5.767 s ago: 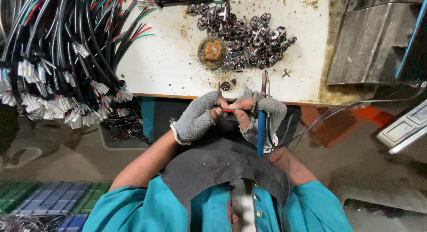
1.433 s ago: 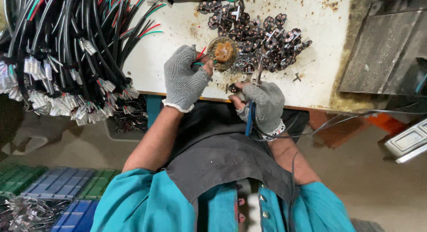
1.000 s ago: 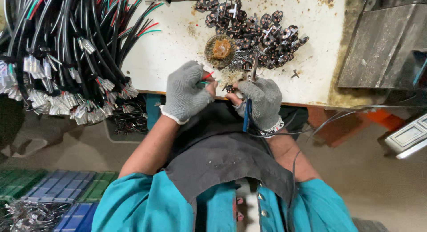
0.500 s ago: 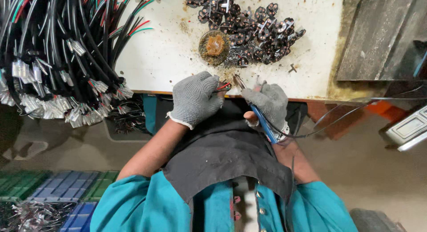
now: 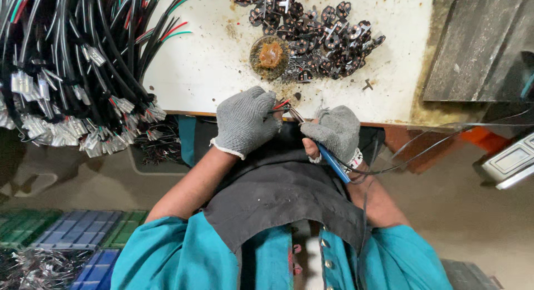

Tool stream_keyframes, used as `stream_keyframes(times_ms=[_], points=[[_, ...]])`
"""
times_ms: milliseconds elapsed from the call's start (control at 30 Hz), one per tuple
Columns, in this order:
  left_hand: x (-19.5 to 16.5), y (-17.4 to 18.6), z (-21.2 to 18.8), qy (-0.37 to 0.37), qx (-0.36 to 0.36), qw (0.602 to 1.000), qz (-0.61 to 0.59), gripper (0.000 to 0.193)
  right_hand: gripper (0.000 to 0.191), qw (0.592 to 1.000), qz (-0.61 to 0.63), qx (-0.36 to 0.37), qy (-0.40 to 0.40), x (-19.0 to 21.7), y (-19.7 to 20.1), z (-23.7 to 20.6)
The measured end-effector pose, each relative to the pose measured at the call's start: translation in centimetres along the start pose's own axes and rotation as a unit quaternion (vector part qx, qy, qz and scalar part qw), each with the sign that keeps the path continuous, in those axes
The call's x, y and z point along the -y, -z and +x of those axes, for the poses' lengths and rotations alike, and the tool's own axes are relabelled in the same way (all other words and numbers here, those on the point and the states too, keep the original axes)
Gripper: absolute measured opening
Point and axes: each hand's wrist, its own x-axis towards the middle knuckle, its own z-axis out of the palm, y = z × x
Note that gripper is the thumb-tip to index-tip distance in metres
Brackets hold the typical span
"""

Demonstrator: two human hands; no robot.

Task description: The person solders wires to small electrical components at a workbench. They hold a component and wire in one hand, dip the wire end into a flux container, and use a soldering iron in the other hand to solder the connection, placing finished components on the table.

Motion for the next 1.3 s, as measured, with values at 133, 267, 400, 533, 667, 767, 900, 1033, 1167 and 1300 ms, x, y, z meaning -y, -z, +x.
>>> stream_keyframes(times_ms=[133,267,400,533,667,767,900,1033,1167,1300], points=[[0.2,0.0,0.0,0.003,0.006,1.000,-0.002,0.016,0.019,0.999,-0.032,0.026,-0.014,-0.1,-0.1,-0.6],[0.6,0.0,0.0,-0.004,0.014,1.000,0.000,0.018,0.015,0.969,0.148,0.128,-0.154,-0.1,-0.8,-0.7],[0.7,0.0,0.1,-0.010,0.013,1.000,0.010,0.020,0.030,0.933,0.021,0.289,-0.215,-0.7,-1.1,-0.3],[0.8,0.1,0.1,-0.012,0.025,1.000,0.009,0.024,0.020,0.971,0.038,0.216,-0.096,-0.8,-0.6,-0.5],[1.0,0.2,0.0,-0.012,0.024,1.000,0.010,0.025,0.015,0.990,-0.093,0.106,-0.003,-0.9,-1.0,-1.0],[1.1,0.3,-0.1,-0.011,0.012,1.000,0.005,0.025,0.013,0.967,0.014,0.240,-0.080,-1.3,-1.5,-1.3],[1.2,0.2,-0.1,-0.008,0.015,1.000,0.004,0.026,0.024,0.988,-0.090,0.116,0.054,-1.4,-1.6,-1.3],[1.2,0.0,-0.2,-0.007,0.020,1.000,0.007,0.025,0.024,0.999,-0.023,0.025,0.022,-0.8,-0.9,-0.7],[1.1,-0.1,-0.2,-0.004,0.013,1.000,0.008,0.023,0.020,0.999,0.029,-0.004,0.022,0.0,-0.4,0.2],[1.0,0.1,-0.2,0.001,0.020,1.000,0.002,0.022,0.022,1.000,0.016,0.006,0.000,0.3,-0.2,0.4]])
